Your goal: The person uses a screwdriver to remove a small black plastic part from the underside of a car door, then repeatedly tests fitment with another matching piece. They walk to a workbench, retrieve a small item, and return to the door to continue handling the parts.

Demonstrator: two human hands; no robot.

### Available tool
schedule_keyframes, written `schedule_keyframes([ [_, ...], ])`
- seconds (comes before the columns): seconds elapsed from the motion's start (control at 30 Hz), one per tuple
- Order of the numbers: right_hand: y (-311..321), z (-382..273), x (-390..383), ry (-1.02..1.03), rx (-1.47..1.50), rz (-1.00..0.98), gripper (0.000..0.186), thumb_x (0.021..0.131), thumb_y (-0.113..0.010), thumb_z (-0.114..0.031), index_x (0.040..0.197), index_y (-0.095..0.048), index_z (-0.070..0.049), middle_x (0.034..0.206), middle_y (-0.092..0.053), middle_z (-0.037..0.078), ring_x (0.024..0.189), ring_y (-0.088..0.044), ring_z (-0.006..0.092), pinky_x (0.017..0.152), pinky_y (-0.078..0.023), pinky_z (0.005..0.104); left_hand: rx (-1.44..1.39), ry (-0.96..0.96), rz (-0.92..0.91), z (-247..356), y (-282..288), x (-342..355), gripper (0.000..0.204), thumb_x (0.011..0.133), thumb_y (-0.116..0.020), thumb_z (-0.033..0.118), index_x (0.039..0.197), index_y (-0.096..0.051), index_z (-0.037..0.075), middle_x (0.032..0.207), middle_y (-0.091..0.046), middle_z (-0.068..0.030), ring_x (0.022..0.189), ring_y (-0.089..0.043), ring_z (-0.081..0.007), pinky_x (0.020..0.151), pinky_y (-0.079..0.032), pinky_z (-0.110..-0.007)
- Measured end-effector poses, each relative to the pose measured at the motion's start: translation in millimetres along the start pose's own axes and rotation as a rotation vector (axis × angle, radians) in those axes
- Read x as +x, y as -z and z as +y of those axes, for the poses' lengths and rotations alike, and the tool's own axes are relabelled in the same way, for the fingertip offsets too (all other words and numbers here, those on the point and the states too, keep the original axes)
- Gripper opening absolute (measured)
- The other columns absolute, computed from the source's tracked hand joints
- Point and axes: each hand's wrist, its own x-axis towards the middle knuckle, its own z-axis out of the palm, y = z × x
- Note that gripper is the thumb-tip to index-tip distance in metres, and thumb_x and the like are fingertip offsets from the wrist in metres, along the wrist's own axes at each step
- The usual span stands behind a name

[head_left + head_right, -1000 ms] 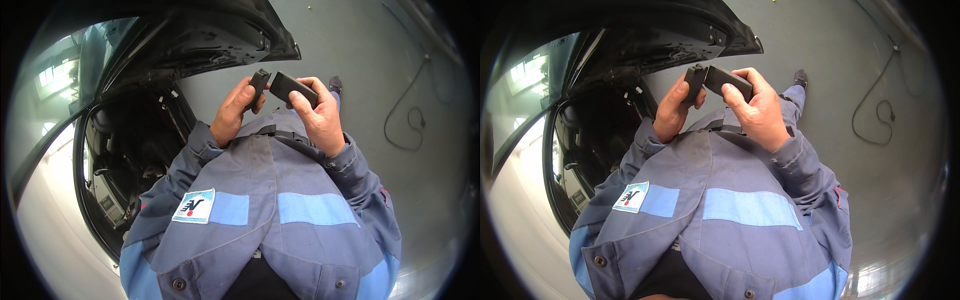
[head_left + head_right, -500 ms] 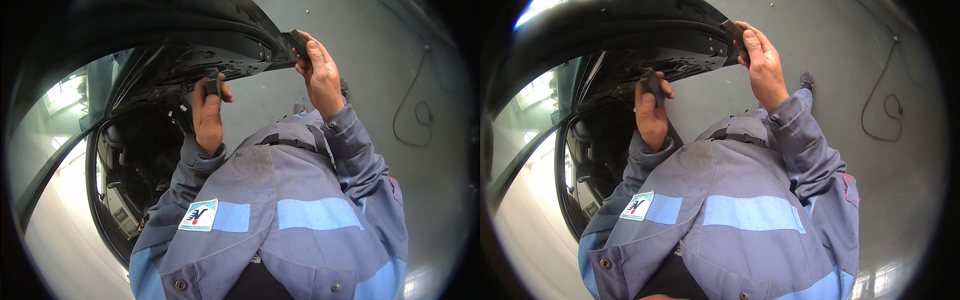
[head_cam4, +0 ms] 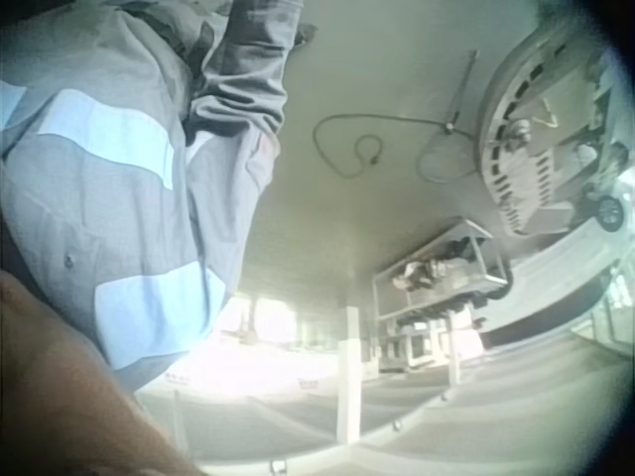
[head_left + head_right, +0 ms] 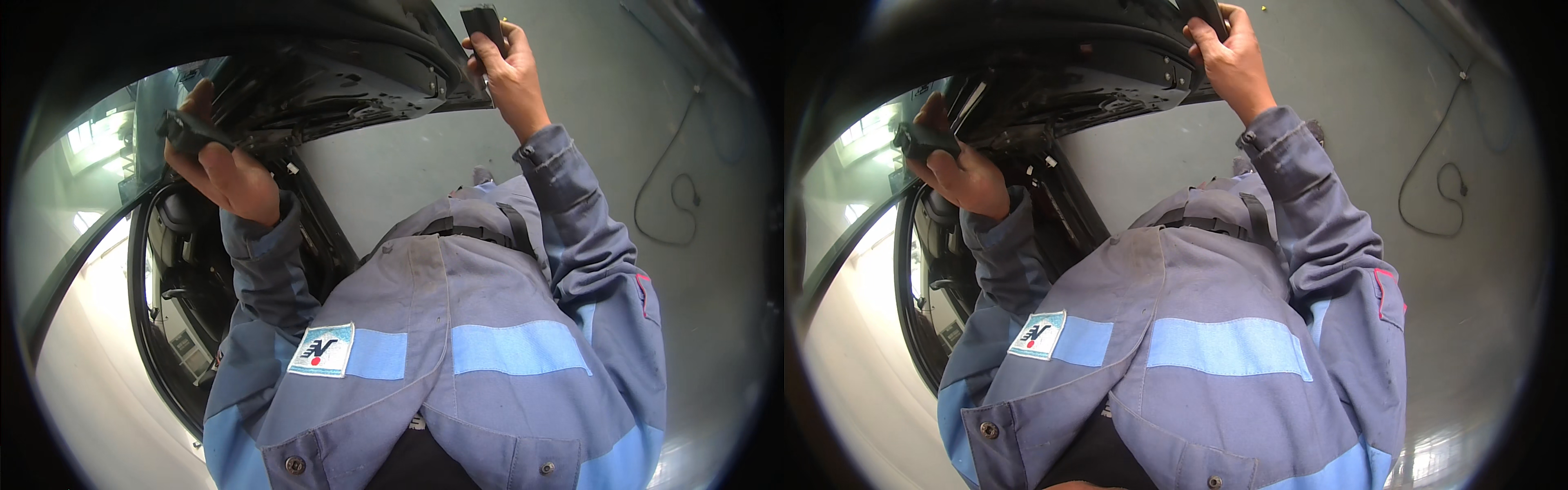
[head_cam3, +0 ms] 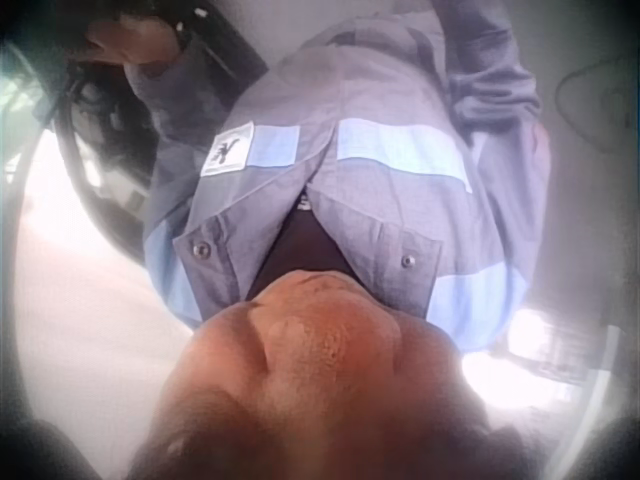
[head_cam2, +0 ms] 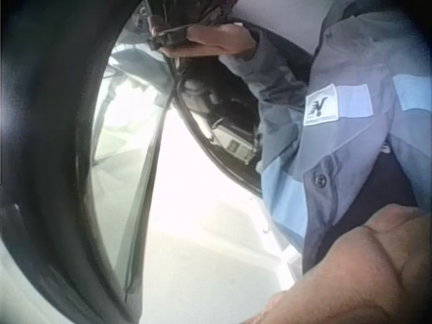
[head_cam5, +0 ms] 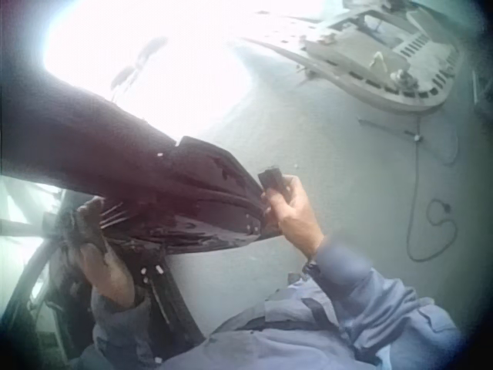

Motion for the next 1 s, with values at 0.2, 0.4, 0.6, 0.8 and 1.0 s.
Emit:
schedule_keyframes([
  [0.2,-12.6,-9.3,26.5,0.184,-0.261,-0.102,0.028,0.103,-0.057,-0.028,0.104,-0.062,-0.001,0.087,-0.065,0.006,0.076,-0.06,0.0139,0.068,-0.048,0.0287,-0.091,0.129,-0.084,-8.9,-0.9,1.2,0.061,0.103,-0.05,0.046,0.138,-0.04,-0.002,0.133,-0.055,-0.0196,0.121,-0.056,-0.0276,0.106,-0.046,-0.041],
  [0.4,-24.8,-14.3,38.1,0.196,-0.176,-0.163,0.02,0.104,-0.054,-0.019,0.11,-0.06,-0.001,0.092,-0.066,0.008,0.084,-0.063,0.0168,0.075,-0.05,0.032,0.05,0.051,-0.111,-25.6,-3.5,-1.1,0.059,0.103,-0.049,0.047,0.134,-0.046,-0.003,0.127,-0.057,-0.0155,0.113,-0.057,-0.0235,0.1,-0.047,-0.037],
  [0.6,-28.3,-13.0,44.8,0.232,-0.283,-0.15,0.021,0.103,-0.054,-0.021,0.111,-0.06,-0.001,0.091,-0.066,0.011,0.084,-0.062,0.0181,0.076,-0.05,0.0328,0.013,0.066,-0.093,-28.2,-3.7,-2.1,0.056,0.102,-0.051,0.042,0.134,-0.046,-0.003,0.125,-0.058,-0.0146,0.11,-0.057,-0.0215,0.096,-0.047,-0.034],
  [0.8,-34.7,-16.3,48.7,0.34,-0.372,-0.113,0.023,0.102,-0.054,-0.022,0.11,-0.059,-0.001,0.093,-0.066,0.013,0.086,-0.061,0.0212,0.079,-0.049,0.0356,0.017,0.077,-0.098,-32.3,-3.6,-2.3,0.061,0.101,-0.05,0.05,0.135,-0.045,-0.001,0.127,-0.057,-0.0154,0.113,-0.057,-0.0237,0.096,-0.048,-0.036],
  [1.0,-38.2,-18.3,49.2,0.232,-0.336,-0.13,0.024,0.102,-0.054,-0.023,0.112,-0.058,-0.001,0.097,-0.066,0.017,0.089,-0.062,0.0263,0.081,-0.049,0.038,0.033,0.079,-0.086,-30.3,-3.8,-1.7,0.059,0.101,-0.051,0.048,0.134,-0.046,-0.001,0.125,-0.058,-0.0147,0.111,-0.058,-0.023,0.096,-0.048,-0.035],
])
